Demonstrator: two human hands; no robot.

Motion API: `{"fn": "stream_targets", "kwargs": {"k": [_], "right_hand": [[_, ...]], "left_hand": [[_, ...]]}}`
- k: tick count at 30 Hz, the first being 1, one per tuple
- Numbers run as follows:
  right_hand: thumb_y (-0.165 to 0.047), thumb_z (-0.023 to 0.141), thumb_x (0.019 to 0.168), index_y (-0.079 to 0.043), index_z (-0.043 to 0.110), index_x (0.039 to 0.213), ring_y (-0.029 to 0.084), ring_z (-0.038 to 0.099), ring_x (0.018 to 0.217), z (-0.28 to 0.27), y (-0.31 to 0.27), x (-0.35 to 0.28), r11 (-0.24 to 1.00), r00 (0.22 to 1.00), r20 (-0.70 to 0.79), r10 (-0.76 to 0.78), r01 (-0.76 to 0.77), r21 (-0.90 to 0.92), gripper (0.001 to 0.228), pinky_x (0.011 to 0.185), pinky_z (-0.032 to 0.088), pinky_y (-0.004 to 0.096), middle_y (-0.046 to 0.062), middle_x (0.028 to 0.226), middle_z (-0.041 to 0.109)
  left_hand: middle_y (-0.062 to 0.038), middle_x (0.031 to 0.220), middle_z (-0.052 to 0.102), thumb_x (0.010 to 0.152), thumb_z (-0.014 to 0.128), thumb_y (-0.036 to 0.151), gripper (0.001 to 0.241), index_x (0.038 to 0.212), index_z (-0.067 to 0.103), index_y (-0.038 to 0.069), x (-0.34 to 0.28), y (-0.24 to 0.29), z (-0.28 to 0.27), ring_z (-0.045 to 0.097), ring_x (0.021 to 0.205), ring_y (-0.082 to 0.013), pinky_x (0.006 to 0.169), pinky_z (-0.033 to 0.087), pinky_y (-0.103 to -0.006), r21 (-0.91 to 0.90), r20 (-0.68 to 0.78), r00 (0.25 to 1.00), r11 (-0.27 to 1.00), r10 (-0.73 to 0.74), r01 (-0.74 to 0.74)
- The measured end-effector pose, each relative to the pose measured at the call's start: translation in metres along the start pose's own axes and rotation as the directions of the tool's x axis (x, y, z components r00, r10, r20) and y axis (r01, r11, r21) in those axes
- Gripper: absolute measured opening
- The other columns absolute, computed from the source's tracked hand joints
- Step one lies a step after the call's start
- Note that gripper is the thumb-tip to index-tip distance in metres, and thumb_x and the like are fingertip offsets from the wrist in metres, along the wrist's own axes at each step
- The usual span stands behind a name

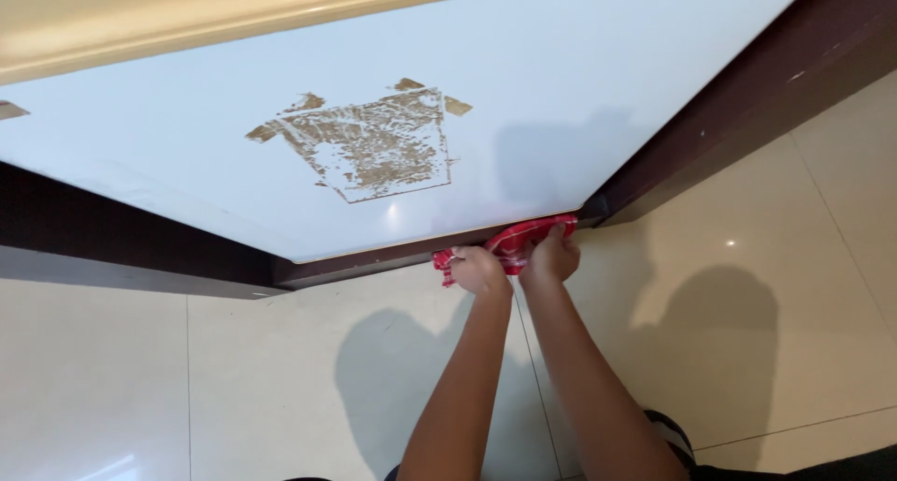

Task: The person wipes a white mini-fridge and a wooden TV stand using a red and white striped cloth. Then, the person smooths and tucks a white bedsheet around the mattress, ensuring the corners are neat.

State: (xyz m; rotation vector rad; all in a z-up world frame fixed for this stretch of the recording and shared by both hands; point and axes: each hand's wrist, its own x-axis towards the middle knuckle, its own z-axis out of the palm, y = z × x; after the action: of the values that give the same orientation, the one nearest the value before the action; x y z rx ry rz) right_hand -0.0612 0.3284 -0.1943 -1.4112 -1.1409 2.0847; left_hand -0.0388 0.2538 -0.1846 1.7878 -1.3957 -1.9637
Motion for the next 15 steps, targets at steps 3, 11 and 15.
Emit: {"fn": "stream_targets", "kwargs": {"k": [3,11,15], "right_hand": [[-0.027,0.069,0.1,0.001,0.06,0.118,0.027,0.071,0.093,-0.007,-0.002,0.047,0.996,1.0,0.019,-0.018,0.017,0.086,0.034,0.071,0.063,0.042,0.014,0.115,0.069],[-0.032,0.067,0.098,-0.007,0.064,0.119,0.025,0.071,0.094,-0.015,-0.036,0.064,0.993,0.998,0.03,-0.056,0.052,0.11,0.033,0.076,0.063,0.043,0.008,0.115,0.071],[-0.038,0.06,0.1,-0.008,0.063,0.119,0.024,0.07,0.101,-0.009,-0.042,0.045,0.984,0.993,-0.039,-0.113,0.117,0.131,0.036,0.082,0.063,0.041,0.007,0.12,0.069]], "left_hand": [[-0.029,0.127,0.066,0.106,0.042,0.031,0.052,0.124,0.061,-0.014,-0.012,-0.009,0.01,0.067,0.113,-0.0412,0.096,0.052,-0.0475,-0.044,0.085,0.996,0.998,-0.032,0.036],[-0.016,0.132,0.064,0.106,0.043,0.033,0.05,0.14,0.052,-0.003,-0.007,-0.05,0.028,0.059,0.108,-0.0268,0.09,0.047,-0.0385,-0.16,0.418,0.9,0.965,-0.126,0.209],[-0.015,0.129,0.065,0.105,0.041,0.028,0.046,0.14,0.055,0.002,-0.015,-0.025,0.017,0.058,0.101,-0.0263,0.082,0.048,-0.0394,-0.304,0.47,0.876,0.911,-0.11,0.278]]}}
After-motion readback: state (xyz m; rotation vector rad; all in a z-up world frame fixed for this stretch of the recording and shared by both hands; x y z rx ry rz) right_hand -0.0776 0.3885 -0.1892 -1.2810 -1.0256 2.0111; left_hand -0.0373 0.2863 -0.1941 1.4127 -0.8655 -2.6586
